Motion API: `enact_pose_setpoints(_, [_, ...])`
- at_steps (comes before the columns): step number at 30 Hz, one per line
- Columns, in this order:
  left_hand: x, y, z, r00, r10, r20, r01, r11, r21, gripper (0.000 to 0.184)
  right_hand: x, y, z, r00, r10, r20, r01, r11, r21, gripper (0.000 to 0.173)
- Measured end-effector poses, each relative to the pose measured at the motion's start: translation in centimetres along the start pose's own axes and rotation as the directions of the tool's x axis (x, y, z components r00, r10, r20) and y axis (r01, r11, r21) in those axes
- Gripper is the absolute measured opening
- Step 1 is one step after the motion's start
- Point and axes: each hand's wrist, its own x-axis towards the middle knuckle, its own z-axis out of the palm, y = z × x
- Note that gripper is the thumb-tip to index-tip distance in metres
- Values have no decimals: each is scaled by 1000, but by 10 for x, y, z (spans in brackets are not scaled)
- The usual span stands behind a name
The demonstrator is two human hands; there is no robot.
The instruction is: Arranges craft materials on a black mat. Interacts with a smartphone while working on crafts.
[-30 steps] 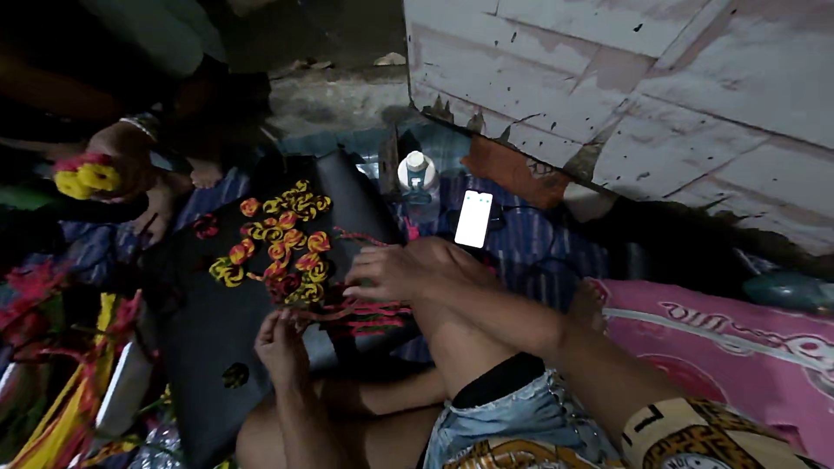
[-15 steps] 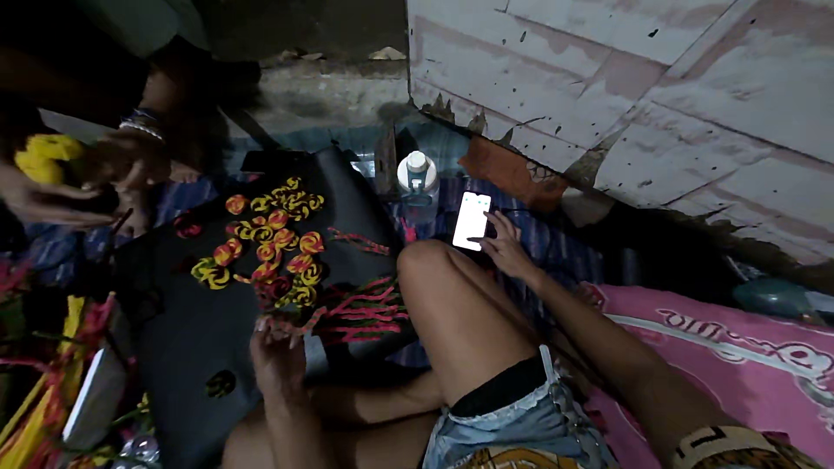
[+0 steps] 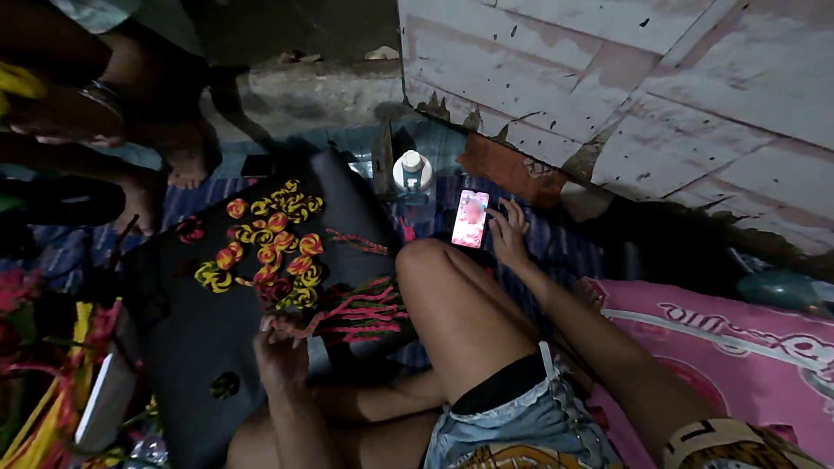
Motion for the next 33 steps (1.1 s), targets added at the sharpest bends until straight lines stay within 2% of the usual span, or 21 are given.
enact_pose_setpoints(4, [2,-1,-2,1000,8,25,-6,997,-81,48,15,1,-1,993,73,89,-66,995,-76,49])
enact_pose_setpoints(8, [0,-1,1,1000,-6,-30,5,1000,-23,48,25,4,-1,990,83,112,-68,989,-128,68])
enact_pose_setpoints(10, [0,-1,1,999,-13,-52,12,1000,-10,47,29,6,-2,991,77,107,-62,989,-138,71])
enact_pose_setpoints(14, [2,-3,-1,998,-30,-47,30,1000,-9,46,34,7,-2,993,65,101,-51,989,-140,72])
enact_pose_setpoints(22, [1,-4,5,990,-61,-127,64,998,23,40,39,13,-2,993,45,110,-27,987,-156,77])
enact_pose_setpoints(33, [3,-6,5,987,-76,-140,82,996,37,44,43,14,1,991,41,126,-20,987,-162,73])
